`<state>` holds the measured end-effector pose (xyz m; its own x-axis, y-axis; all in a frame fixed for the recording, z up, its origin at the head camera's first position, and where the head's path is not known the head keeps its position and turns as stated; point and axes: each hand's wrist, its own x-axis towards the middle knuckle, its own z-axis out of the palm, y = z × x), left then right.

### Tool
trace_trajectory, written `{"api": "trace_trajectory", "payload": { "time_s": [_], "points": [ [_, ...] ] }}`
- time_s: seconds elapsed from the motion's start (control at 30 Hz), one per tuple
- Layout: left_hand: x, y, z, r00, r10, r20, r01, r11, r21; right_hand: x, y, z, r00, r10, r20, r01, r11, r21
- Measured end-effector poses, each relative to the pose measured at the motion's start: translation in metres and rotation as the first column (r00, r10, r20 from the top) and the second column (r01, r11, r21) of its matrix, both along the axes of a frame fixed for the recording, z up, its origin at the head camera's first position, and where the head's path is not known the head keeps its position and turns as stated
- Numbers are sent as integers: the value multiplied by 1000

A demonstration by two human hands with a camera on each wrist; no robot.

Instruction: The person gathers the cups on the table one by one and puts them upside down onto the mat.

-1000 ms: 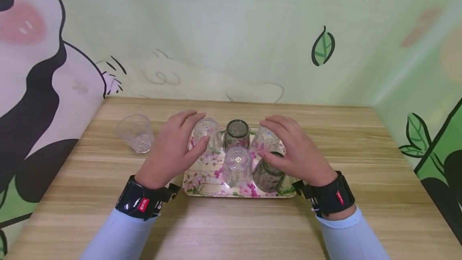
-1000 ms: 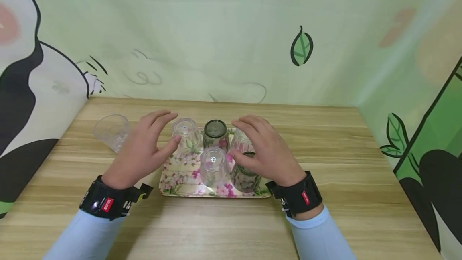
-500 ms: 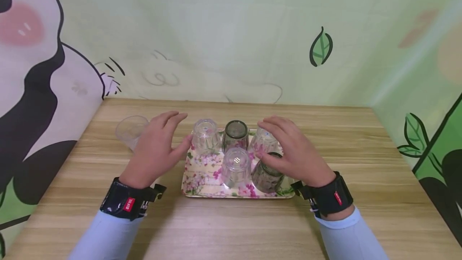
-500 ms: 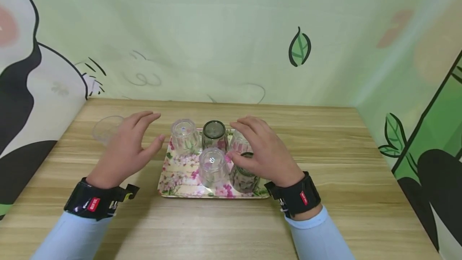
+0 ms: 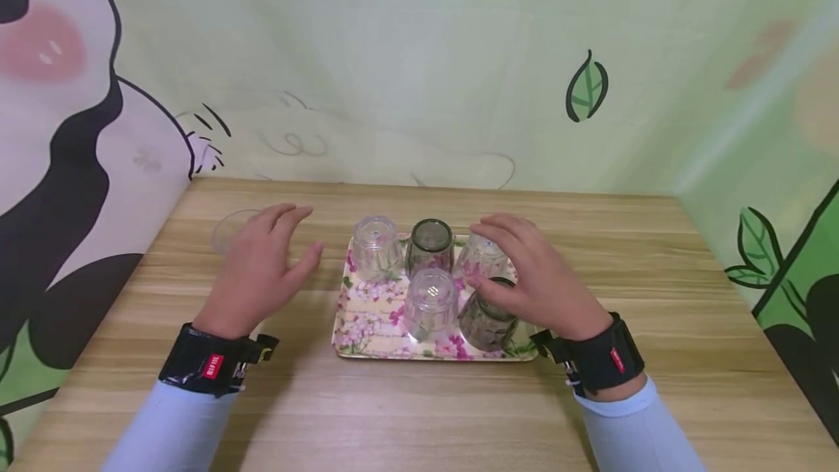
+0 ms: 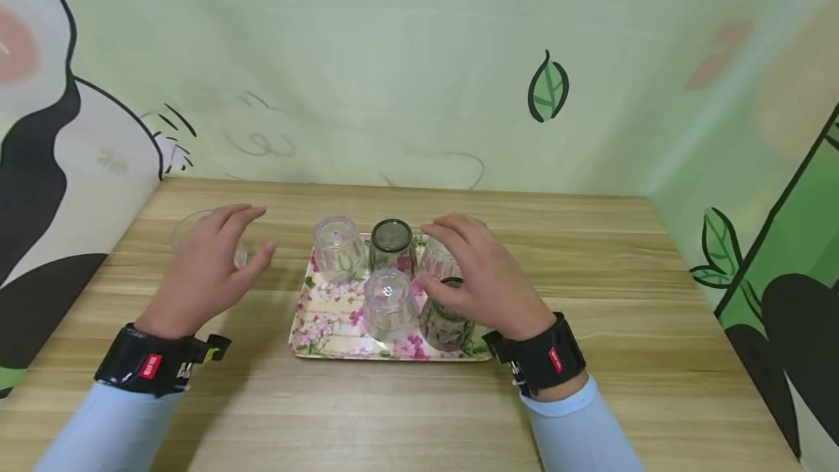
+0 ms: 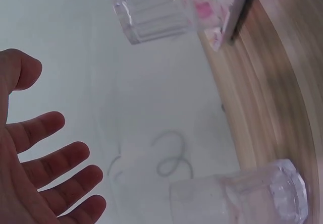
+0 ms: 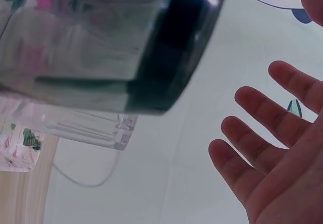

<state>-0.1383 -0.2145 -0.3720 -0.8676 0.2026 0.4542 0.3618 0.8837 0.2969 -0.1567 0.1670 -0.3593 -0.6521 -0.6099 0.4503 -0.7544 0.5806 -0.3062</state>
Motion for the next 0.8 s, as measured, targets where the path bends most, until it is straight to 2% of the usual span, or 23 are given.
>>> {"api": "trace_trajectory", "payload": {
  "time_s": [0.3, 0.57, 0.8],
  "points": [
    [-6, -15, -6, 998, 56, 8, -56, 998, -20, -1, 2, -2, 1000, -2, 5, 2, 1000, 6],
    [-11, -26, -12, 994, 96, 62, -96, 995, 5, 0, 1, -1, 1000, 2, 23, -3, 1000, 17],
    [-16, -36, -19, 989, 120, 82, -122, 993, 11, 1, 0, -2, 999, 7, 31, -8, 1000, 21]
  ]
}}
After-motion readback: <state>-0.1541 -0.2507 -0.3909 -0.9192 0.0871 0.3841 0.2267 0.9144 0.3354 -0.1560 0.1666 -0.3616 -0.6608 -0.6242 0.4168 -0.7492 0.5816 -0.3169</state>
